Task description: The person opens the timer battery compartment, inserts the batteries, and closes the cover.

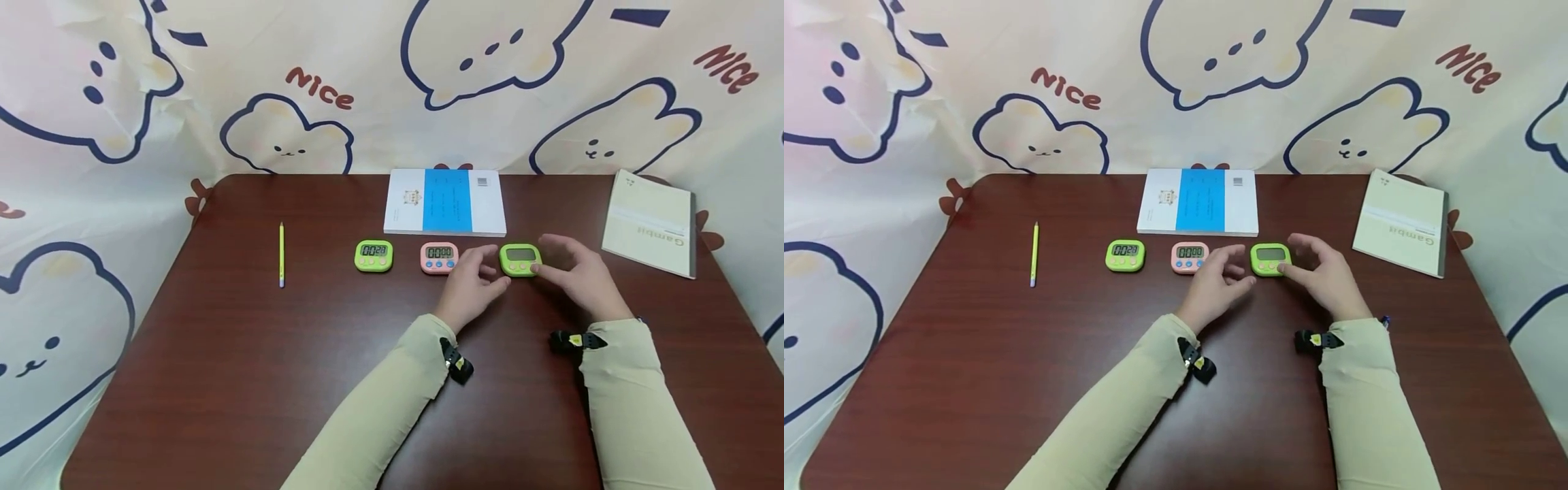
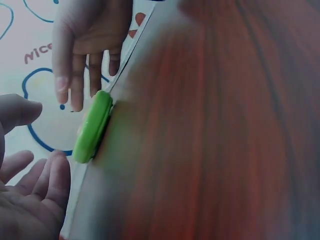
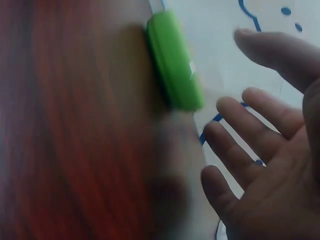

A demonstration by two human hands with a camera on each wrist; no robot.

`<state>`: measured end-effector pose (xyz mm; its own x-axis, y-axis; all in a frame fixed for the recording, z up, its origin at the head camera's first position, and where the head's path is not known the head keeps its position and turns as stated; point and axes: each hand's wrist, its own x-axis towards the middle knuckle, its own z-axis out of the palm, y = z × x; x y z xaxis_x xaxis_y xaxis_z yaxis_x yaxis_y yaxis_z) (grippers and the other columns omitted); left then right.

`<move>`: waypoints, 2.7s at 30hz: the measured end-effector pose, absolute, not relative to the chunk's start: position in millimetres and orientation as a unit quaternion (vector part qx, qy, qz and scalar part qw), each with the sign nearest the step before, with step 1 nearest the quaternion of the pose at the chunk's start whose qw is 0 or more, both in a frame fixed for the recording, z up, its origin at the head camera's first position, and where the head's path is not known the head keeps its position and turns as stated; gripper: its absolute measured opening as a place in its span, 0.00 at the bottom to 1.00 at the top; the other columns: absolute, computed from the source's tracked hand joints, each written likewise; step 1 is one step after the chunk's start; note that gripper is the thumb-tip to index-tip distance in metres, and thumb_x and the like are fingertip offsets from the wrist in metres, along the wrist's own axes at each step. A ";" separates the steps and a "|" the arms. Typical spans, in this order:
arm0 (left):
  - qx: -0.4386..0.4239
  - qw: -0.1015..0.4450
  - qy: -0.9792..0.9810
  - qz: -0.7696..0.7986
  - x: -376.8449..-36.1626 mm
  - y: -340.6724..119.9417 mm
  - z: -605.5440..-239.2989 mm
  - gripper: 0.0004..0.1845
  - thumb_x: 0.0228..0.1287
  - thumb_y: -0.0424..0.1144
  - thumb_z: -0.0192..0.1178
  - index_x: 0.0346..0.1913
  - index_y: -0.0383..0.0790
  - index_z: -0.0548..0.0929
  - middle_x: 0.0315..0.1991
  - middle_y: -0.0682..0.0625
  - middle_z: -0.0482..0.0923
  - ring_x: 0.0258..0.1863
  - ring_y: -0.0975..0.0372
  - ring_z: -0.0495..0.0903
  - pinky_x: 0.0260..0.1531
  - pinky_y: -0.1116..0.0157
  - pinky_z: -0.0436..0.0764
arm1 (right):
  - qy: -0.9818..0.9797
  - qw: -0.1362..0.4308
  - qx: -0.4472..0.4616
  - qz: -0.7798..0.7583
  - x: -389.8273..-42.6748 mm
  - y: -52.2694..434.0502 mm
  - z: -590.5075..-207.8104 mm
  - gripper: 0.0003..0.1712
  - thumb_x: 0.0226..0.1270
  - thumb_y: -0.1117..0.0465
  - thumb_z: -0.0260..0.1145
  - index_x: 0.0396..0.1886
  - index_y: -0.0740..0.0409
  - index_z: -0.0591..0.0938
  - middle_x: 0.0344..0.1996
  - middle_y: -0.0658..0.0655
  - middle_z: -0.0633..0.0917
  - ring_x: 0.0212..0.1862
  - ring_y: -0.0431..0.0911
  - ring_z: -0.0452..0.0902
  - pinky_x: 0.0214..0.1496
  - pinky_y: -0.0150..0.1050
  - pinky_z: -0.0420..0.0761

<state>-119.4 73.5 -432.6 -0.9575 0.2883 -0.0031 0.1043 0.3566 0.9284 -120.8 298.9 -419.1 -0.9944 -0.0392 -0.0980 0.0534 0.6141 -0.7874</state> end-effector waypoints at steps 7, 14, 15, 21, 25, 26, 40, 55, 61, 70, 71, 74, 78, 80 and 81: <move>0.103 0.120 0.826 0.542 -126.3 83.4 -439.5 0.37 0.63 0.41 0.71 0.73 0.44 0.68 0.64 0.51 0.71 0.35 0.74 0.79 0.40 0.75 0.80 | 0.909 0.062 -0.035 -0.411 -121.4 305.8 -429.3 0.41 0.66 0.52 0.72 0.74 0.59 0.67 0.64 0.65 0.76 0.60 0.58 0.73 0.56 0.46 0.73; 0.107 0.121 0.845 0.510 -131.1 87.2 -442.6 0.34 0.64 0.41 0.70 0.71 0.43 0.72 0.60 0.52 0.75 0.35 0.74 0.78 0.38 0.75 0.79 | 0.915 0.059 -0.035 -0.397 -122.8 300.5 -432.8 0.41 0.66 0.60 0.72 0.75 0.61 0.65 0.62 0.68 0.76 0.57 0.60 0.73 0.58 0.53 0.72; 0.105 0.120 0.843 0.514 -131.2 87.1 -442.8 0.33 0.64 0.41 0.70 0.71 0.44 0.72 0.60 0.53 0.75 0.36 0.74 0.78 0.38 0.75 0.79 | 0.916 0.055 -0.031 -0.396 -122.5 299.7 -432.3 0.41 0.66 0.60 0.72 0.75 0.61 0.65 0.62 0.67 0.76 0.55 0.58 0.74 0.56 0.50 0.73; 0.096 0.089 0.820 0.557 -128.4 79.9 -442.1 0.30 0.64 0.38 0.71 0.68 0.45 0.74 0.60 0.53 0.76 0.42 0.70 0.81 0.42 0.75 0.80 | 0.909 0.037 -0.020 -0.416 -118.9 291.5 -421.3 0.41 0.65 0.53 0.74 0.74 0.56 0.68 0.57 0.63 0.80 0.49 0.52 0.78 0.44 0.31 0.74; 0.114 0.046 0.803 0.584 -124.5 71.2 -439.6 0.29 0.63 0.36 0.71 0.66 0.43 0.75 0.57 0.49 0.76 0.46 0.67 0.81 0.43 0.74 0.81 | 0.904 0.027 -0.024 -0.425 -113.8 280.6 -406.6 0.40 0.64 0.51 0.74 0.73 0.53 0.70 0.53 0.60 0.82 0.47 0.50 0.78 0.43 0.28 0.76; 0.119 0.034 0.798 0.590 -123.1 68.5 -438.0 0.29 0.62 0.36 0.71 0.66 0.43 0.76 0.56 0.48 0.75 0.46 0.66 0.81 0.43 0.74 0.82 | 0.902 0.026 -0.026 -0.430 -112.3 276.9 -403.0 0.40 0.64 0.51 0.75 0.73 0.53 0.70 0.53 0.60 0.83 0.48 0.50 0.79 0.43 0.27 0.76; 0.213 -0.069 0.790 0.571 -99.6 4.6 -372.5 0.31 0.59 0.36 0.74 0.66 0.43 0.75 0.56 0.50 0.74 0.50 0.62 0.78 0.45 0.67 0.85 | 0.843 -0.068 -0.100 -0.525 -83.3 220.0 -355.9 0.38 0.59 0.66 0.77 0.69 0.53 0.75 0.59 0.50 0.76 0.53 0.39 0.80 0.54 0.27 0.80; 0.290 -0.086 0.762 0.572 -74.1 -38.6 -338.5 0.39 0.51 0.32 0.78 0.68 0.39 0.74 0.59 0.48 0.72 0.53 0.62 0.77 0.50 0.66 0.83 | 0.780 -0.091 -0.171 -0.595 -47.8 188.1 -325.3 0.42 0.51 0.80 0.75 0.67 0.57 0.77 0.58 0.57 0.75 0.52 0.48 0.81 0.53 0.32 0.82; 0.299 -0.062 0.773 0.556 -75.1 -48.9 -338.0 0.42 0.49 0.34 0.80 0.70 0.42 0.73 0.62 0.51 0.74 0.53 0.63 0.78 0.51 0.64 0.83 | 0.765 -0.088 -0.194 -0.608 -46.1 181.0 -327.2 0.43 0.49 0.81 0.75 0.67 0.58 0.77 0.60 0.60 0.75 0.53 0.49 0.80 0.54 0.34 0.82; 0.312 -0.083 0.728 0.605 -80.0 -40.0 -347.3 0.41 0.50 0.32 0.79 0.69 0.37 0.74 0.61 0.49 0.76 0.47 0.61 0.80 0.47 0.61 0.85 | 0.630 -0.127 -0.220 -0.734 -49.6 175.1 -334.7 0.41 0.46 0.91 0.67 0.65 0.76 0.72 0.61 0.72 0.74 0.57 0.56 0.79 0.55 0.41 0.82; 0.311 -0.084 0.724 0.610 -79.4 -39.0 -347.7 0.40 0.49 0.31 0.79 0.68 0.37 0.74 0.60 0.48 0.76 0.46 0.61 0.80 0.47 0.60 0.85 | 0.616 -0.126 -0.222 -0.745 -50.0 174.6 -335.9 0.41 0.47 0.92 0.67 0.65 0.78 0.71 0.61 0.72 0.74 0.58 0.56 0.79 0.55 0.41 0.82; 0.307 -0.078 0.715 0.624 -78.0 -37.8 -347.9 0.40 0.49 0.29 0.78 0.68 0.35 0.74 0.60 0.48 0.76 0.45 0.60 0.79 0.46 0.60 0.85 | 0.590 -0.108 -0.221 -0.769 -50.0 173.5 -338.8 0.41 0.49 0.91 0.66 0.66 0.78 0.69 0.64 0.72 0.74 0.59 0.55 0.79 0.53 0.39 0.83; 0.304 -0.064 0.706 0.636 -76.5 -38.2 -347.5 0.40 0.49 0.27 0.77 0.68 0.35 0.74 0.61 0.47 0.76 0.45 0.59 0.79 0.47 0.60 0.85 | 0.577 -0.089 -0.219 -0.782 -49.5 172.5 -341.8 0.42 0.50 0.89 0.67 0.69 0.76 0.67 0.65 0.69 0.74 0.61 0.53 0.77 0.53 0.38 0.83; 0.306 -0.062 0.704 0.637 -76.3 -38.7 -347.0 0.40 0.49 0.26 0.77 0.69 0.36 0.74 0.61 0.47 0.76 0.46 0.59 0.79 0.47 0.58 0.85 | 0.580 -0.082 -0.219 -0.780 -49.3 172.5 -342.3 0.43 0.51 0.89 0.67 0.69 0.75 0.66 0.66 0.69 0.74 0.61 0.52 0.76 0.54 0.38 0.83; 0.309 -0.063 0.704 0.637 -76.4 -38.9 -346.7 0.40 0.49 0.26 0.77 0.69 0.36 0.74 0.61 0.47 0.76 0.46 0.59 0.79 0.47 0.57 0.85 | 0.585 -0.078 -0.219 -0.777 -49.3 172.8 -342.2 0.43 0.51 0.89 0.67 0.69 0.75 0.66 0.66 0.68 0.74 0.62 0.52 0.76 0.54 0.38 0.83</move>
